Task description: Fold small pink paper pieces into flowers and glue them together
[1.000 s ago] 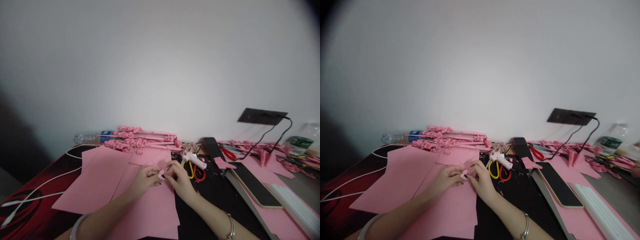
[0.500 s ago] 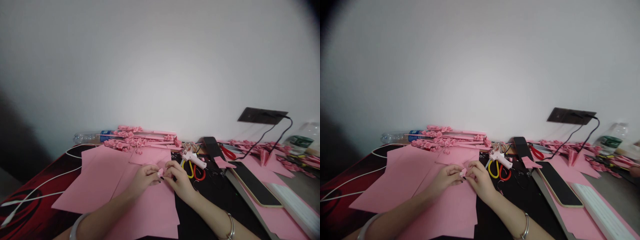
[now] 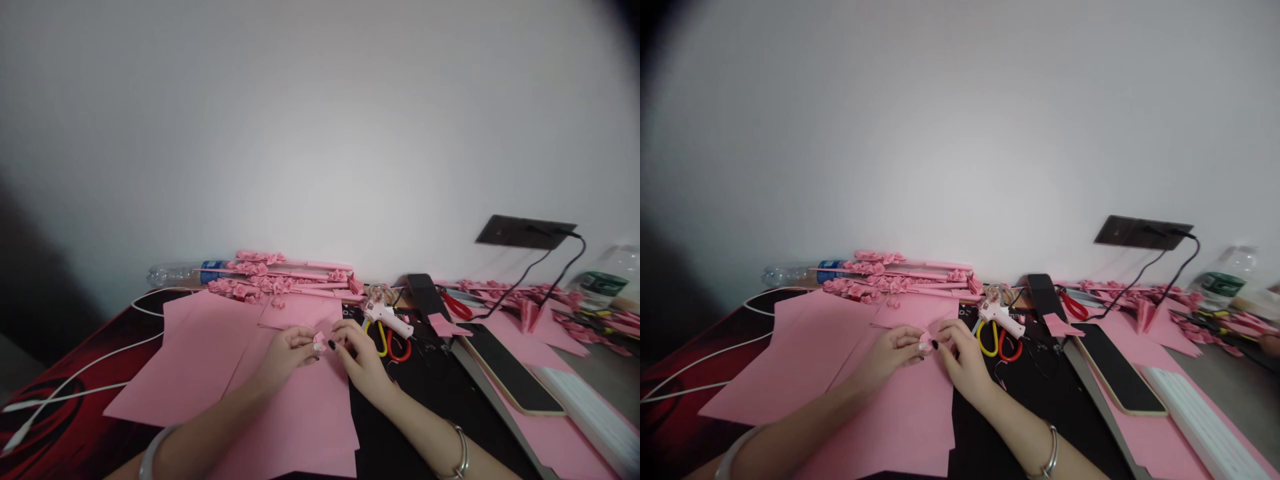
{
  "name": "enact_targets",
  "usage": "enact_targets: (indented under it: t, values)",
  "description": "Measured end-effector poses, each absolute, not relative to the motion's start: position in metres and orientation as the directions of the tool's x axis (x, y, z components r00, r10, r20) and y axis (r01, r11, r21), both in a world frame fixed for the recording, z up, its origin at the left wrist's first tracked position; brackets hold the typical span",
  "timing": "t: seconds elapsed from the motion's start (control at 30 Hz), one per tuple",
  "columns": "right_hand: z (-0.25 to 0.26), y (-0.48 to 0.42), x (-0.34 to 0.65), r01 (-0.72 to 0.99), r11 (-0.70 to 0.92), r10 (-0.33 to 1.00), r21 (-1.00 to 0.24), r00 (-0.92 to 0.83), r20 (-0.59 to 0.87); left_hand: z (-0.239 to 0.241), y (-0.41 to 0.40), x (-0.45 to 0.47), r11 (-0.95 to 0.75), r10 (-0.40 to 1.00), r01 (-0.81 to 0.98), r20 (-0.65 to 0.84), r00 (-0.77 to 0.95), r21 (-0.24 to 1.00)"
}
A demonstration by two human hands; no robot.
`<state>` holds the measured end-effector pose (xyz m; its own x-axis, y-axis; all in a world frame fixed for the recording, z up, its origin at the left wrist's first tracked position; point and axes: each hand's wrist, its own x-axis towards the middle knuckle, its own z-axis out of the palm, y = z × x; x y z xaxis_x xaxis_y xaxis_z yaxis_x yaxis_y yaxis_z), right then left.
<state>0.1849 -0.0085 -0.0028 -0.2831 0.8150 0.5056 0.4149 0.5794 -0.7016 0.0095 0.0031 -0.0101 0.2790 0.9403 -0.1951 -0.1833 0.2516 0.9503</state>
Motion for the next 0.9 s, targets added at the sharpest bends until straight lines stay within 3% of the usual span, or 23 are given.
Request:
enact_targets:
  t: [0.1, 0.33, 0.67, 0.9]
  values:
    - [-0.0046, -0.0067, 0.1850, 0.463, 0.526, 0.849, -0.714, -0.232, 0.475, -0.0078, 0.0015, 0.0105, 0.271, 0.935, -0.183, -0.213, 0.282, 0.945]
    - [-0.0129, -0.0060, 0.1827, 0.493, 0.506, 0.852, -0.708, -0.414, 0.321, -0.0036, -0.0029, 0.0103, 0.285, 0.919, -0.165, -0.220, 0.326, 0.944]
    - [-0.0120, -0.0062, 0.1832, 0.534, 0.523, 0.843, -0.665, -0.440, 0.310, -0.0037, -0.0032, 0.0109, 0.326, 0.906, -0.154, -0.262, 0.333, 0.933]
    - [-0.0114, -0.0061, 0.1829, 0.539, 0.560, 0.821, -0.630, -0.466, 0.331, -0.0071, -0.0013, 0.0099, 0.252, 0.915, -0.143, -0.187, 0.358, 0.957]
